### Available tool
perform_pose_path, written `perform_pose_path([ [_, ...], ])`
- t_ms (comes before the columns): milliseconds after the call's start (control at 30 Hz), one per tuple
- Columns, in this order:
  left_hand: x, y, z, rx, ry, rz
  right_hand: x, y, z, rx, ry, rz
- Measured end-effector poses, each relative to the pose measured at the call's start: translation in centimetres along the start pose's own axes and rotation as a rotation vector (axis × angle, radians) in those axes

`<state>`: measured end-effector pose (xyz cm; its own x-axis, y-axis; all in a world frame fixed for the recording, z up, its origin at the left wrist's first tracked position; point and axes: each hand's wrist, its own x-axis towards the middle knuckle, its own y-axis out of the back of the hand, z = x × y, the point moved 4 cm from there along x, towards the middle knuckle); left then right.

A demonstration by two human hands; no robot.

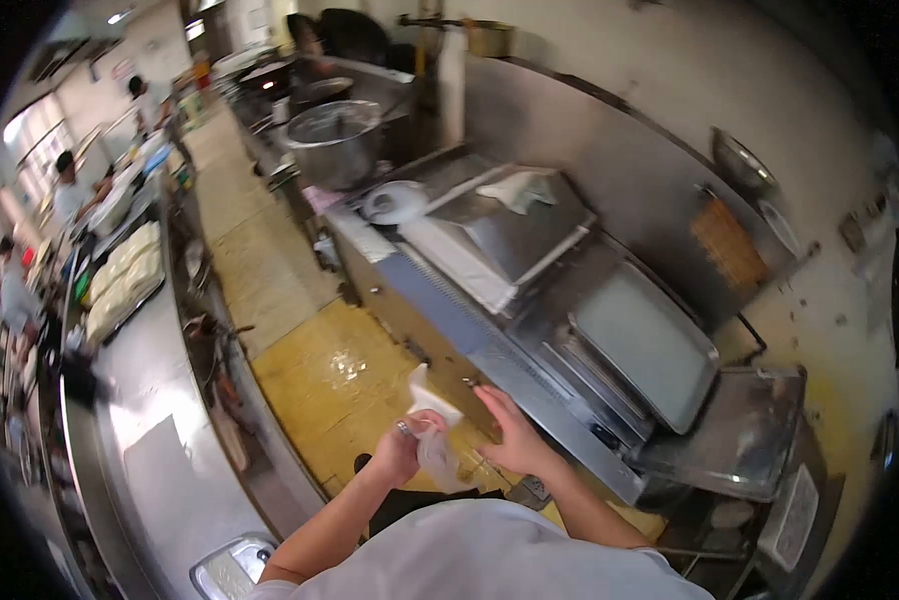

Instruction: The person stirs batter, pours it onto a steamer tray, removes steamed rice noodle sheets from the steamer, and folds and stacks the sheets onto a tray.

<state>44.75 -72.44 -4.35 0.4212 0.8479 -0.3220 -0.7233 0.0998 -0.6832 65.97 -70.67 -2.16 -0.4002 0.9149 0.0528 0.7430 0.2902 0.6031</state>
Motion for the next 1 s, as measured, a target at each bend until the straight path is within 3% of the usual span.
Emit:
perform_pose_path([
  [67,1.5,-6.3,-0.6,0.206,0.074,-0.239,-1.3,2.4,-0.6,-0.255,0.192,0.102],
  [100,1.6,-9.5,-0.1,0.275,0.124,-0.340,-2.2,3.0,1.2,-0.286,0.183,0.137],
  [167,2.5,-14.8,2.1,0.654,-0.130,-0.470,-3.6,3.7,5.5,-0.347,0.161,0.202],
  [200,2.9,-17.4,3.1,0.833,-0.267,-0.537,-4.6,5.2,7.2,-0.253,-0.087,0.159],
  [267,4.9,-19.9,5.3,0.937,-0.368,-0.417,-7.6,9.7,10.4,-0.036,-0.568,0.070],
  [367,8.8,-23.4,9.1,1.187,-0.733,-0.152,-12.8,18.0,12.6,-0.185,-0.629,0.464],
  [433,12.8,-23.9,11.0,1.182,-0.709,-0.009,-15.3,23.6,11.8,-0.142,-0.637,0.663],
  [467,15.1,-24.6,11.7,0.949,-0.742,-0.136,-16.3,26.2,10.5,-0.091,-0.649,0.780],
  [533,18.5,-26.8,13.7,0.747,-0.748,-0.160,-17.3,31.0,7.5,-0.184,-0.534,0.928],
  [633,24.5,-28.6,15.8,0.429,-0.718,-0.228,-17.3,35.3,5.2,-0.021,-0.421,1.129],
  [700,27.9,-29.5,16.2,0.277,-0.661,-0.314,-17.0,36.5,5.6,-0.088,-0.431,1.207],
  [800,34.1,-28.6,14.4,0.283,-0.454,-0.366,-16.8,37.0,9.9,-0.257,-0.525,1.232],
  [867,39.0,-26.8,10.4,0.507,-0.326,-0.332,-16.7,36.3,14.3,-0.453,-0.617,1.181],
  [933,41.3,-25.9,5.8,0.929,-0.242,-0.334,-17.4,33.9,21.5,-0.511,-0.802,1.017],
  [1000,43.4,-24.4,0.3,1.001,-0.164,-0.470,-16.4,30.7,25.1,-0.507,-0.968,0.962],
])
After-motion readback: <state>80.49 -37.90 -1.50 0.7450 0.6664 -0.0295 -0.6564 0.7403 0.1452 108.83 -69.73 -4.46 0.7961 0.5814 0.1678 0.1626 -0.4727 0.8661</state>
